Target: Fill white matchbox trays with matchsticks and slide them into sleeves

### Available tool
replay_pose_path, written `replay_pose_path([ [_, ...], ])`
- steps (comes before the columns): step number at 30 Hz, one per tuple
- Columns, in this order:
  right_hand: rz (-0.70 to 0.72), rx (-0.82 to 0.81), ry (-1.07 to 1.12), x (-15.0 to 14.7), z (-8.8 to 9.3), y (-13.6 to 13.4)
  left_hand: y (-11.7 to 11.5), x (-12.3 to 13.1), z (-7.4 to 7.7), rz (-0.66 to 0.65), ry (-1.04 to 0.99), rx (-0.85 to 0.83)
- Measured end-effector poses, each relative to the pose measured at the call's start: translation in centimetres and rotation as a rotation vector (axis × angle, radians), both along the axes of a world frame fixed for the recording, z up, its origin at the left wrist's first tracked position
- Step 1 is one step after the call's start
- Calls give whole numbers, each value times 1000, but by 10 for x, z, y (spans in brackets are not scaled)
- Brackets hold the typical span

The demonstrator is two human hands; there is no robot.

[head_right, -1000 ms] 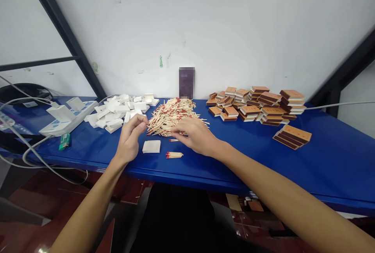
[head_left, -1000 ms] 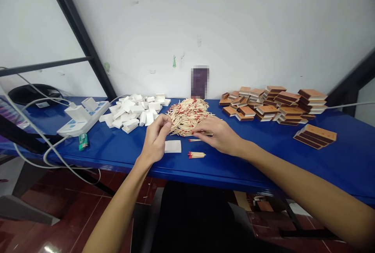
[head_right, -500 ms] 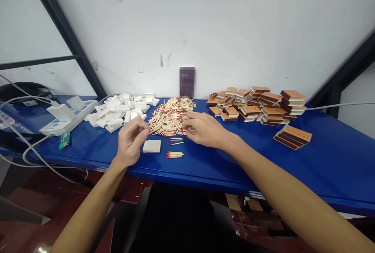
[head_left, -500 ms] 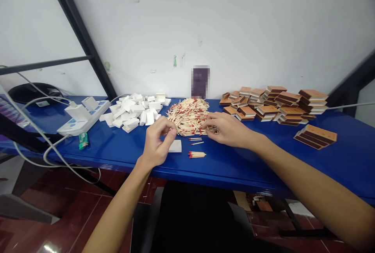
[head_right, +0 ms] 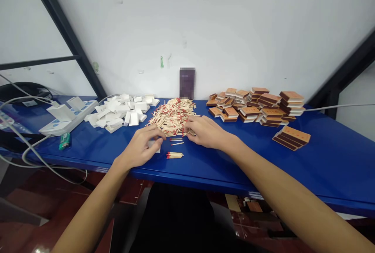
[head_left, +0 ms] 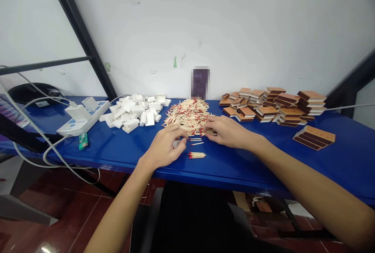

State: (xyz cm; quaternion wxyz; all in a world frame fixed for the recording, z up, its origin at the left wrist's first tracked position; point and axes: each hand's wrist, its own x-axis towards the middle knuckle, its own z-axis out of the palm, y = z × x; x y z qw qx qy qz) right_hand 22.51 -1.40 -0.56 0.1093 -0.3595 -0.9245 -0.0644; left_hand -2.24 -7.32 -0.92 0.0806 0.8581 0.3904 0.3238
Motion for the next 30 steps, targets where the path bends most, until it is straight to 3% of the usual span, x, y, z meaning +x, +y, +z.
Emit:
replay_pose_path([
  [9, 25, -24, -13, 0, 2, -2, 0, 1, -2, 3, 247, -20],
  [22, 78, -5, 26, 0, -6, 3, -2, 2, -2, 24, 299, -53],
  [30, 69, -16, 96, -3, 0, -1, -1, 2, -3, 4, 271, -53],
])
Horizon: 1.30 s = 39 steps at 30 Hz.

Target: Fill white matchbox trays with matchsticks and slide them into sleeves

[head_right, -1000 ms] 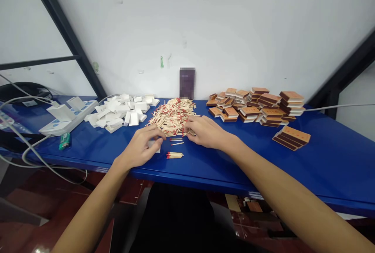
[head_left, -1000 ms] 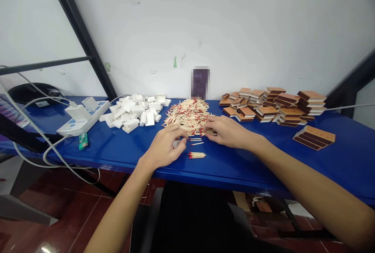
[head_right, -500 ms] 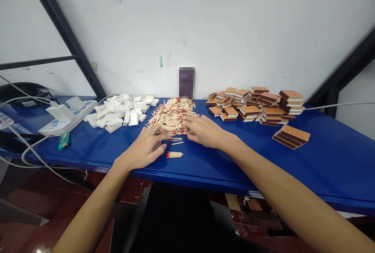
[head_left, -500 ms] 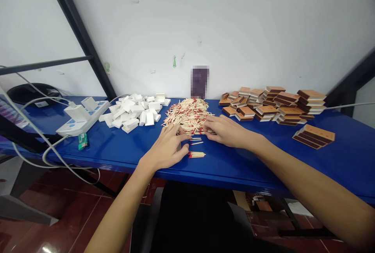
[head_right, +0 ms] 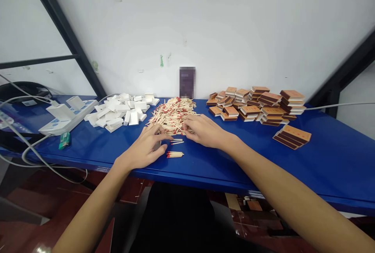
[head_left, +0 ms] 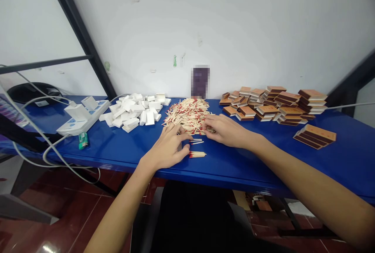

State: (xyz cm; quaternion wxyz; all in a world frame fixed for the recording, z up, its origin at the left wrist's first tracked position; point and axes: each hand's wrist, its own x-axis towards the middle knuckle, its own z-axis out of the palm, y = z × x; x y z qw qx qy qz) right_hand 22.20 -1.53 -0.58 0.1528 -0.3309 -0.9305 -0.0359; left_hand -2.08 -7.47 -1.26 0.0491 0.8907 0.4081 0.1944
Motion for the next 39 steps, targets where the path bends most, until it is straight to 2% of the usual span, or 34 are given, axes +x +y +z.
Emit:
replay_pose_path([
  [18, -18, -128, -52, 1, 0, -2, -2, 1, 2, 1, 7, -19],
  [31, 18, -107, 99, -9, 2, -12, -2, 1, 2, -17, -5, -4],
  [35, 46, -107, 78, -16, -2, -16, 1, 1, 1, 35, -42, 53],
  [39, 13, -148, 26, -22, -3, -21, 3, 1, -1, 84, -42, 77],
])
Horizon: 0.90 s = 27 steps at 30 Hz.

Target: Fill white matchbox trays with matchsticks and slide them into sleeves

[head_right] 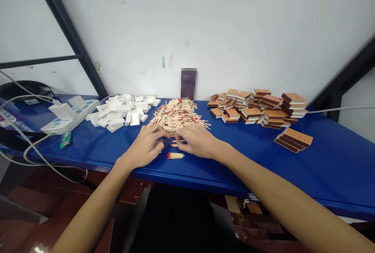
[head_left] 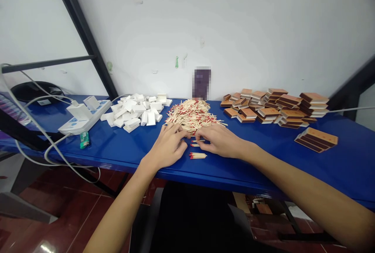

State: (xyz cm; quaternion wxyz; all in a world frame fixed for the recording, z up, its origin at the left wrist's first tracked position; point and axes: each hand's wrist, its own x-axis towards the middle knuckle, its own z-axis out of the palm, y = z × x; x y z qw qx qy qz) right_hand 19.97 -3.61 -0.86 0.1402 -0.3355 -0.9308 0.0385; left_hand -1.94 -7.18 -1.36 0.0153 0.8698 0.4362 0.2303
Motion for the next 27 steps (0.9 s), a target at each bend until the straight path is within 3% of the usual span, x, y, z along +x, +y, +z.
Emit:
replay_pose_path([
  [13, -45, -28, -25, 3, 5, -4, 1, -1, -1, -8, 31, -18],
  [20, 11, -131, 22, 2, 10, -9, -2, 0, 2, -18, 31, -56],
  [27, 50, -117, -14, -2, 12, -17, -2, 0, 3, -25, 23, -59],
])
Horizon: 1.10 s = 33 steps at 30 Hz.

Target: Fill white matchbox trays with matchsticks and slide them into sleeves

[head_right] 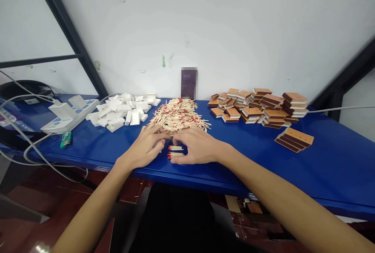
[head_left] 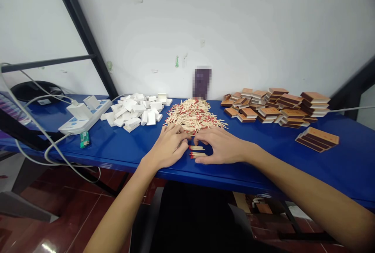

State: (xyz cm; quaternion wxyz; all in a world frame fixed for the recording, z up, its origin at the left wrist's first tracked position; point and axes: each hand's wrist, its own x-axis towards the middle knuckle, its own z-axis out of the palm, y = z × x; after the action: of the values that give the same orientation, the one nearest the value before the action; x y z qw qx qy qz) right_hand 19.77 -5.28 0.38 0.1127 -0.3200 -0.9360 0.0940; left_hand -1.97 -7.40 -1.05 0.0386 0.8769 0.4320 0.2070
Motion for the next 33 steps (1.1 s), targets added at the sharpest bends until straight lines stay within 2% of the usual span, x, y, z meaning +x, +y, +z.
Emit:
replay_pose_path([
  [19, 18, -56, 46, 9, -10, 15, 1, 0, -1, 6, 13, 8],
  [24, 17, -18, 52, 9, -10, 17, 1, 0, -2, -6, 1, 3],
  [33, -25, 147, 154, 13, -5, 19, -1, 0, 0, -54, -20, -12],
])
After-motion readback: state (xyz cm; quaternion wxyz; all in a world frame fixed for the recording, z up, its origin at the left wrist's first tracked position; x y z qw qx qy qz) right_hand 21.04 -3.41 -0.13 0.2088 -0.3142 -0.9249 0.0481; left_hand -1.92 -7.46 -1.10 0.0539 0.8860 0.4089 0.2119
